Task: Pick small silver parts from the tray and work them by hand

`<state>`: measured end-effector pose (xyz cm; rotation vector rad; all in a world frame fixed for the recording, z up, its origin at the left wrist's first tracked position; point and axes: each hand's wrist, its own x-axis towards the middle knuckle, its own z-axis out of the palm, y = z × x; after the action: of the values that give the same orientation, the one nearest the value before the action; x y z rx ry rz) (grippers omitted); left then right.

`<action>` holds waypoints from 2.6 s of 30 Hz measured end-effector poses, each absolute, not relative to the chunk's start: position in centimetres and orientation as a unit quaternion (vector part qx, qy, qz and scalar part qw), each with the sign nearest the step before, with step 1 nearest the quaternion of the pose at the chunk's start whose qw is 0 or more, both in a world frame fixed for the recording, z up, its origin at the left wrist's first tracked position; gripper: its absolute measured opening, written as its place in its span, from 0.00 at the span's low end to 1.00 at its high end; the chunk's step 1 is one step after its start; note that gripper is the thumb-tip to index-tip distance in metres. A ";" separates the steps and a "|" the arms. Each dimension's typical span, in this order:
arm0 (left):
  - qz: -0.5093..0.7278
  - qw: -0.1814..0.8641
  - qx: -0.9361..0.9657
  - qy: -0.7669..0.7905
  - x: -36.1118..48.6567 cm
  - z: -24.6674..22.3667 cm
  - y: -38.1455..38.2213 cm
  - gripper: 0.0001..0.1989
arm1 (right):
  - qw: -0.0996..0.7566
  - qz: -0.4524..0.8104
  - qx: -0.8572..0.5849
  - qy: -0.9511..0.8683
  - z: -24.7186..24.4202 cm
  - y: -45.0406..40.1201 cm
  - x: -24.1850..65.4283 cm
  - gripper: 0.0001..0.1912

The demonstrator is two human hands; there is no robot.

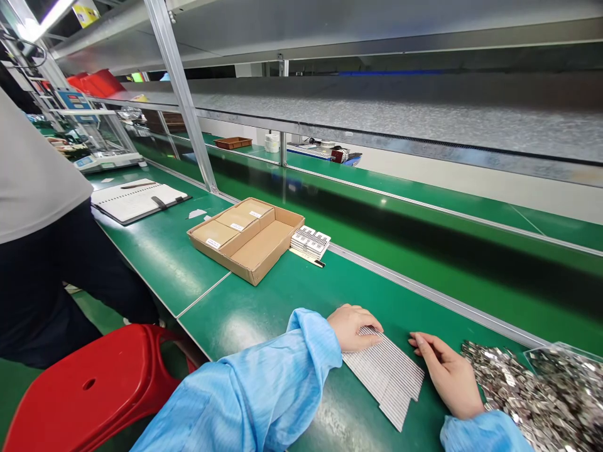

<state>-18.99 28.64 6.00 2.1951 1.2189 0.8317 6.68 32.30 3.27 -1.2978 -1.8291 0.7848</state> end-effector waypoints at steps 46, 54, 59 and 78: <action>0.311 0.248 0.803 0.445 -18.9 5.9 28.6 0.09 | 0.373 0.313 -0.508 -0.711 2.9 32.4 6.9 0.35; 0.311 0.249 0.804 0.442 -19.0 5.9 28.6 0.10 | 0.372 0.309 -0.516 -0.707 3.1 32.3 6.9 0.35; 0.308 0.248 0.804 0.444 -19.0 6.0 28.5 0.10 | 0.378 0.315 -0.511 -0.705 3.2 32.3 6.8 0.34; 0.308 0.224 0.827 0.414 -19.2 5.3 28.7 0.13 | 0.389 0.316 -0.502 -0.705 3.5 32.4 6.6 0.33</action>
<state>-19.21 28.69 5.32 2.2819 1.1438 0.8512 6.58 32.37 3.54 -1.2763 -1.7933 0.8045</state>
